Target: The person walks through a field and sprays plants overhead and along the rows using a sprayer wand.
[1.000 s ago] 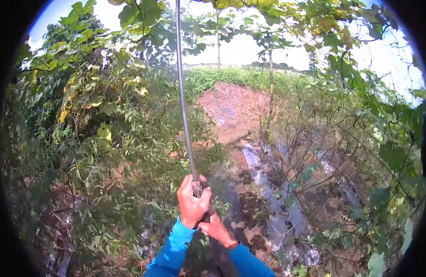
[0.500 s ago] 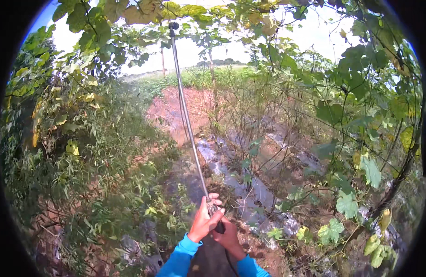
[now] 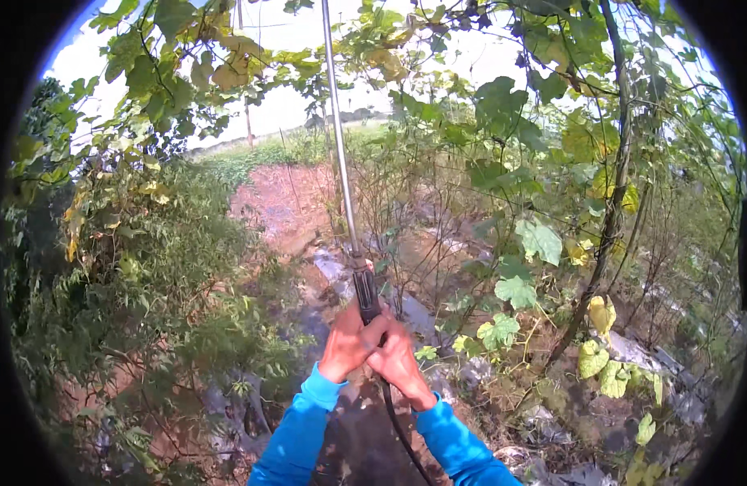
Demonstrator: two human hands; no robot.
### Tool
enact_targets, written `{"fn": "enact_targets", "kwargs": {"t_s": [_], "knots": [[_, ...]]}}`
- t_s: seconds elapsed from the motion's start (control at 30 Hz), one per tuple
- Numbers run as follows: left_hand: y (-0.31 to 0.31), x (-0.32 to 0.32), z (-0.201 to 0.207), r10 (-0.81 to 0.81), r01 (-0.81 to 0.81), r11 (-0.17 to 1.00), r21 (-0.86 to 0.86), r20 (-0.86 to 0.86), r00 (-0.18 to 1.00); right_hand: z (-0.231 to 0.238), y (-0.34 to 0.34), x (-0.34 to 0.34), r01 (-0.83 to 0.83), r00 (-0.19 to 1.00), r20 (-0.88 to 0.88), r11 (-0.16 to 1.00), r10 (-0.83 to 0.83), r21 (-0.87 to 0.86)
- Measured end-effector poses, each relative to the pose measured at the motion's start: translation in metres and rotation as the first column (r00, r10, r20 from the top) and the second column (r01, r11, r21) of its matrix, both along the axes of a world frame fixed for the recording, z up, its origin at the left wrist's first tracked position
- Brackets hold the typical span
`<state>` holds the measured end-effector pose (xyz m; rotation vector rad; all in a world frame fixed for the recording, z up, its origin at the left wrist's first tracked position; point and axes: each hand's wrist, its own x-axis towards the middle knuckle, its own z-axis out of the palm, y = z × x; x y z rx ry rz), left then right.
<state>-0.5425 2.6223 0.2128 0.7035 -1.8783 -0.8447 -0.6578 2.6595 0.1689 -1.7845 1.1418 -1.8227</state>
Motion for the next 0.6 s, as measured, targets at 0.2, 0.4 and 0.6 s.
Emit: {"fn": "enact_targets", "kwargs": {"t_s": [0.2, 0.4, 0.6], "knots": [[0.077, 0.011, 0.021, 0.057, -0.053, 0.996, -0.065, 0.055, 0.997, -0.007, 0.075, 0.005, -0.101, 0.993, 0.054, 0.995, 0.102, -0.011], [0.162, -0.005, -0.014, -0.023, -0.009, 0.903, -0.429, -0.069, 0.997, -0.062, 0.175, 0.002, -0.213, 0.965, 0.151, 0.977, 0.213, -0.015], [0.297, -0.034, -0.029, -0.097, 0.256, 0.935, 0.245, -0.519, 0.849, -0.086, 0.285, -0.008, -0.261, 0.946, 0.190, 0.965, 0.263, -0.033]]}}
